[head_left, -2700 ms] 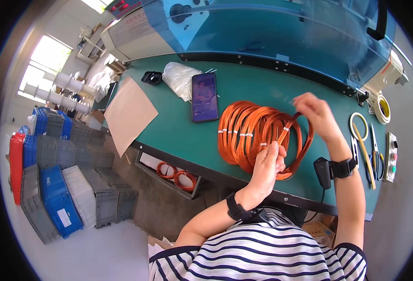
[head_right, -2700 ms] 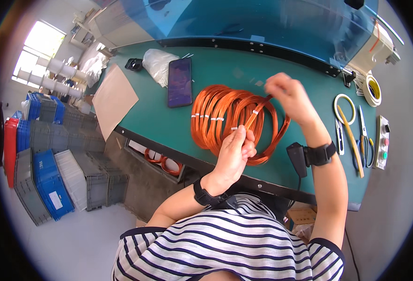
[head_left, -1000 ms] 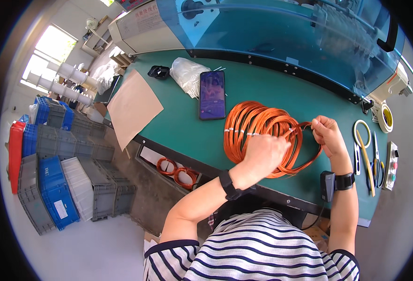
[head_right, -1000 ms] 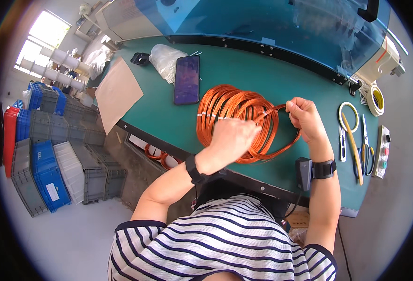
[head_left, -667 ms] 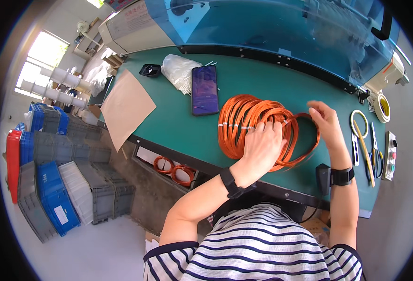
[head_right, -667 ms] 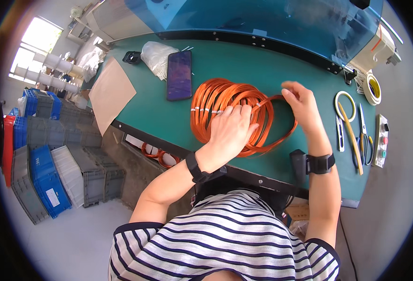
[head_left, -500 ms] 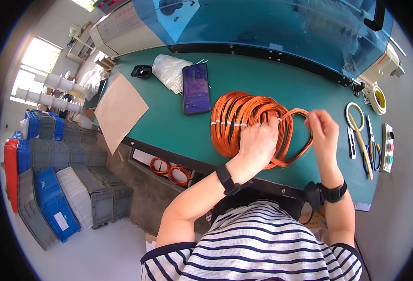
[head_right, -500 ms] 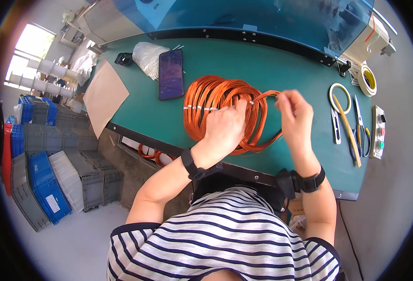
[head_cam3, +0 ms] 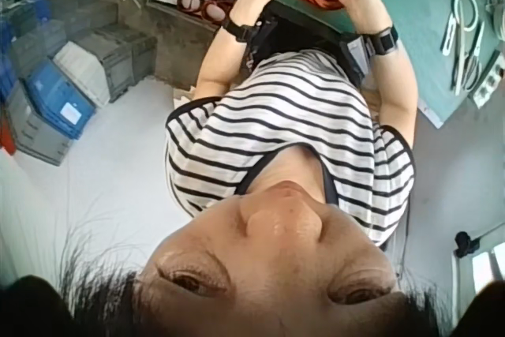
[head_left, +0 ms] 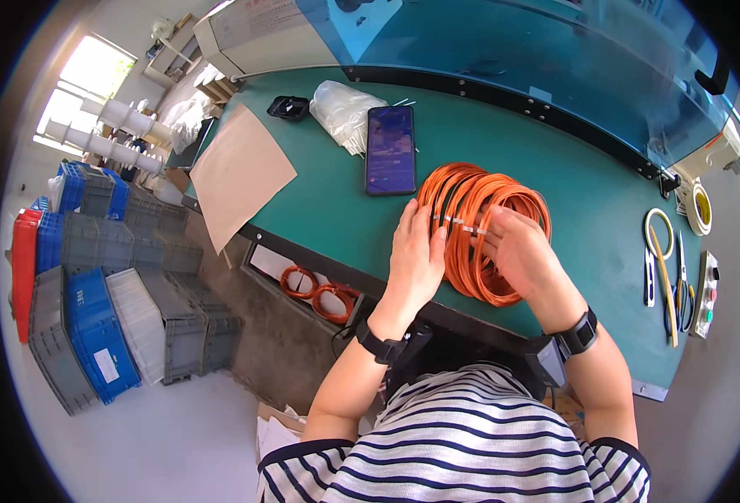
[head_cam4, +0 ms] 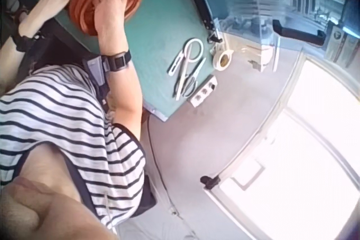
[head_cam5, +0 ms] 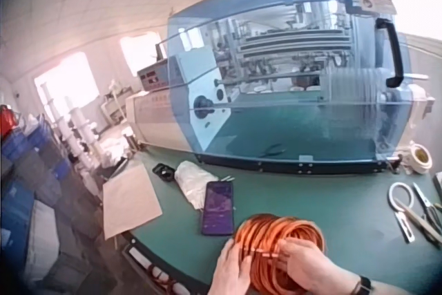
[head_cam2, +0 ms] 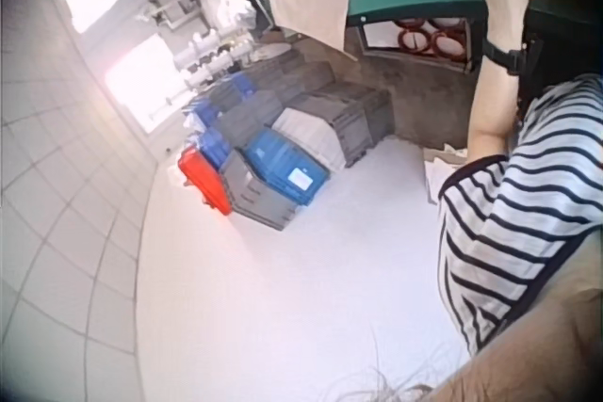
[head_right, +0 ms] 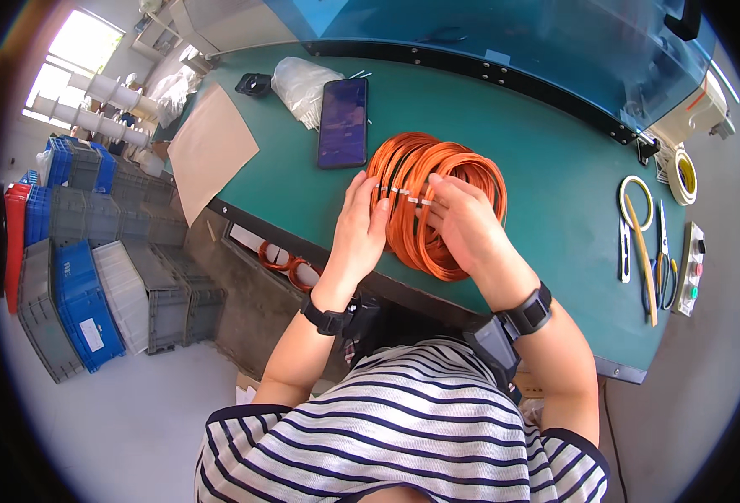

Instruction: Threading copper wire through machine guides and organizing wound coils at a workstation.

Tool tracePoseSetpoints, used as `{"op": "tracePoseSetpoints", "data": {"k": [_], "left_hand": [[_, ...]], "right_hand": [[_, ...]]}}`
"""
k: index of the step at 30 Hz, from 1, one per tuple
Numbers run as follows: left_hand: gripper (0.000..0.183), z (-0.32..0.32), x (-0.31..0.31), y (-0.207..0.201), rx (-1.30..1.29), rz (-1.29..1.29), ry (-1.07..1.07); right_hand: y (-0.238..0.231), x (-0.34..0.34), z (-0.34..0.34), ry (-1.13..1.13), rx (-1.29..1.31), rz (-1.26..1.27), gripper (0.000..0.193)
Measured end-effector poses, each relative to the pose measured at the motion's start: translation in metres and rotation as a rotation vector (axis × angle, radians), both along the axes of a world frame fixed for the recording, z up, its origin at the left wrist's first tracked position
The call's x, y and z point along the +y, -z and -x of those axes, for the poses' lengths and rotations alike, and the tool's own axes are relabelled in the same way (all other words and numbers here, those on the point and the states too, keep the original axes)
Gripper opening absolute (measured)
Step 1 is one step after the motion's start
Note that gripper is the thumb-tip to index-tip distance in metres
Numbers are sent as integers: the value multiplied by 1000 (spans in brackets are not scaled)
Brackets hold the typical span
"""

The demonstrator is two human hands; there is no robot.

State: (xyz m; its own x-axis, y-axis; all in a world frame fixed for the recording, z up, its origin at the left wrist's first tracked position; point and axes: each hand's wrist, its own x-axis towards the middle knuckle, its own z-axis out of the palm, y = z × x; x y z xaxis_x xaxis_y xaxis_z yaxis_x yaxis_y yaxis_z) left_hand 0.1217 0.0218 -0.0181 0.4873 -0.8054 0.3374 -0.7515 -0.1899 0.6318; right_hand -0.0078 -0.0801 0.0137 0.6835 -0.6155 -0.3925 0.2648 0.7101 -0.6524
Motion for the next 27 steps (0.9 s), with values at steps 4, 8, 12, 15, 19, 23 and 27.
{"op": "tracePoseSetpoints", "data": {"k": [4, 8, 12, 15, 19, 23, 27], "left_hand": [[39, 7, -10, 1, 198, -5, 63], [40, 11, -14, -13, 804, 13, 118], [42, 27, -15, -37, 828, 230, 254], [53, 28, -5, -44, 715, 271, 386], [57, 27, 1, -33, 793, -68, 613], [38, 36, -24, -40, 449, -283, 789], [49, 38, -26, -26, 711, -350, 869]], "right_hand": [[24, -5, -21, -52, -66, -120, 20], [9, -5, -23, -45, -25, -167, 22], [-14, -7, 11, 42, -66, -209, 30], [-21, -13, 43, 6, -258, -124, 51], [-29, -18, 66, -25, -501, -78, 67], [-28, -18, 76, 34, -503, -105, 62], [-15, -19, 86, 136, -438, -167, 56]]}}
